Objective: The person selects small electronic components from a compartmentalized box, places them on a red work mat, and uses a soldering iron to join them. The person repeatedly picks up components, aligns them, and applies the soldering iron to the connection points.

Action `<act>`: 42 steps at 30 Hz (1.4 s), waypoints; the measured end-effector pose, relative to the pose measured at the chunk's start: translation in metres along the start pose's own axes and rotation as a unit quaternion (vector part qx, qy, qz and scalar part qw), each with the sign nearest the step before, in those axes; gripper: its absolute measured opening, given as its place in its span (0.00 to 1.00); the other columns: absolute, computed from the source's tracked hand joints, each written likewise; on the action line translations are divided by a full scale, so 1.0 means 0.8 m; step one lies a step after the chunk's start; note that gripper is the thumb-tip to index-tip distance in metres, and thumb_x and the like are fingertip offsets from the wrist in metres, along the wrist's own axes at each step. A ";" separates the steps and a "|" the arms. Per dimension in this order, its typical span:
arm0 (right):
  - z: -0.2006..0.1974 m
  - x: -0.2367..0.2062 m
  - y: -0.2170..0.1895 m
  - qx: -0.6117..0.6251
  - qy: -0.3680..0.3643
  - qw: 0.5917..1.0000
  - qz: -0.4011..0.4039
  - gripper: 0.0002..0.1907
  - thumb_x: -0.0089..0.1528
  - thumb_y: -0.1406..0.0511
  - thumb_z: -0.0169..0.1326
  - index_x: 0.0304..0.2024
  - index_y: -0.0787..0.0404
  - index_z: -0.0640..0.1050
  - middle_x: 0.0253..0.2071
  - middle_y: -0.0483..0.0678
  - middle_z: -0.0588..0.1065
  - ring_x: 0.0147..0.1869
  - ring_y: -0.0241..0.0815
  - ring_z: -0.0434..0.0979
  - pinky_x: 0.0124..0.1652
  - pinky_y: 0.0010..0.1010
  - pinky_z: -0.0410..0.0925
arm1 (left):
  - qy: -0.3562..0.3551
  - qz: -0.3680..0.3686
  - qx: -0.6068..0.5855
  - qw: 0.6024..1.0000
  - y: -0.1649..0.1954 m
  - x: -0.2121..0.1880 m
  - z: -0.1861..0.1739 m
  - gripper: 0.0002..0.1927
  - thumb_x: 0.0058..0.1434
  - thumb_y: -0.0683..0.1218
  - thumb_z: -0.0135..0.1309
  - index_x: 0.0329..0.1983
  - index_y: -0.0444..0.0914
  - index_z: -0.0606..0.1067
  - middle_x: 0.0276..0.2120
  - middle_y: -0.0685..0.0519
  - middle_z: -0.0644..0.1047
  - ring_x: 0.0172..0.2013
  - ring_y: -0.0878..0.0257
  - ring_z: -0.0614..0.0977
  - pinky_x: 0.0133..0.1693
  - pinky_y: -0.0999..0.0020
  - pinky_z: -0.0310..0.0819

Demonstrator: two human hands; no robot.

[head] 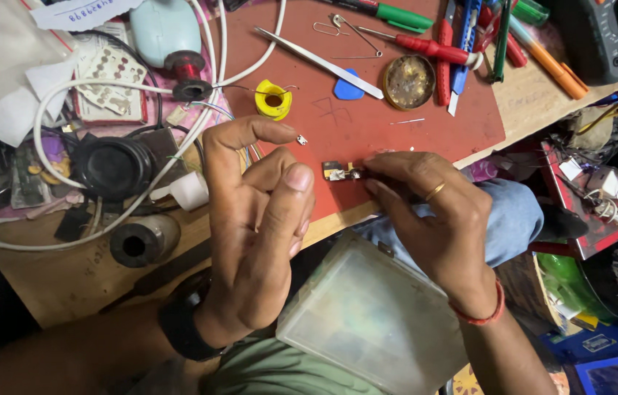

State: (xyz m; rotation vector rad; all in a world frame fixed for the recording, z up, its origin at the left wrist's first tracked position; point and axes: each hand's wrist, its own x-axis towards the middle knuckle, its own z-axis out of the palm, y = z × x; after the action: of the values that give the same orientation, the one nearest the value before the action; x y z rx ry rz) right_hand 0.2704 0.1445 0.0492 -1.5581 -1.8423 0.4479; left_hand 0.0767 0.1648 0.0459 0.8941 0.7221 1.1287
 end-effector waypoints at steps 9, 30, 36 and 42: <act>-0.087 -0.138 0.022 -0.049 0.073 0.986 0.143 0.13 0.62 0.77 0.61 0.49 0.68 0.80 0.44 0.50 0.80 0.47 0.36 0.81 0.48 0.24 0.72 | -0.229 0.069 0.311 0.920 0.003 -0.012 0.012 0.09 0.71 0.45 0.54 0.50 0.36 0.73 0.36 0.51 0.78 0.36 0.62 0.79 0.41 0.64 0.72; -0.121 -0.457 0.136 0.153 0.023 0.960 0.234 0.22 0.59 0.64 0.64 0.55 0.64 0.80 0.56 0.52 0.80 0.62 0.46 0.78 0.61 0.37 0.68 | -0.271 0.093 0.485 0.827 -0.124 -0.129 0.085 0.12 0.65 0.46 0.57 0.48 0.38 0.79 0.44 0.45 0.74 0.44 0.47 0.79 0.45 0.55 0.73; -0.152 -0.497 0.122 0.168 0.030 0.963 0.206 0.22 0.63 0.61 0.60 0.58 0.62 0.79 0.55 0.51 0.80 0.58 0.46 0.80 0.59 0.36 0.69 | -0.292 0.133 0.497 0.807 -0.128 -0.153 0.146 0.10 0.62 0.45 0.57 0.44 0.38 0.80 0.45 0.48 0.79 0.47 0.51 0.81 0.48 0.59 0.74; -0.262 -0.572 0.119 0.108 0.181 0.936 0.282 0.19 0.64 0.61 0.56 0.55 0.60 0.84 0.49 0.51 0.83 0.55 0.43 0.78 0.57 0.34 0.69 | -0.296 0.076 0.342 0.889 -0.160 -0.143 0.250 0.15 0.66 0.46 0.51 0.54 0.38 0.74 0.53 0.49 0.76 0.52 0.60 0.79 0.48 0.66 0.77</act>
State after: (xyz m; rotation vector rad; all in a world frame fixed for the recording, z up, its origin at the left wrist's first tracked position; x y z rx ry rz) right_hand 0.5090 -0.3071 0.0133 -1.8539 -1.0178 0.5508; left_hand 0.2718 -0.0125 0.0323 1.8258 0.5337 0.6495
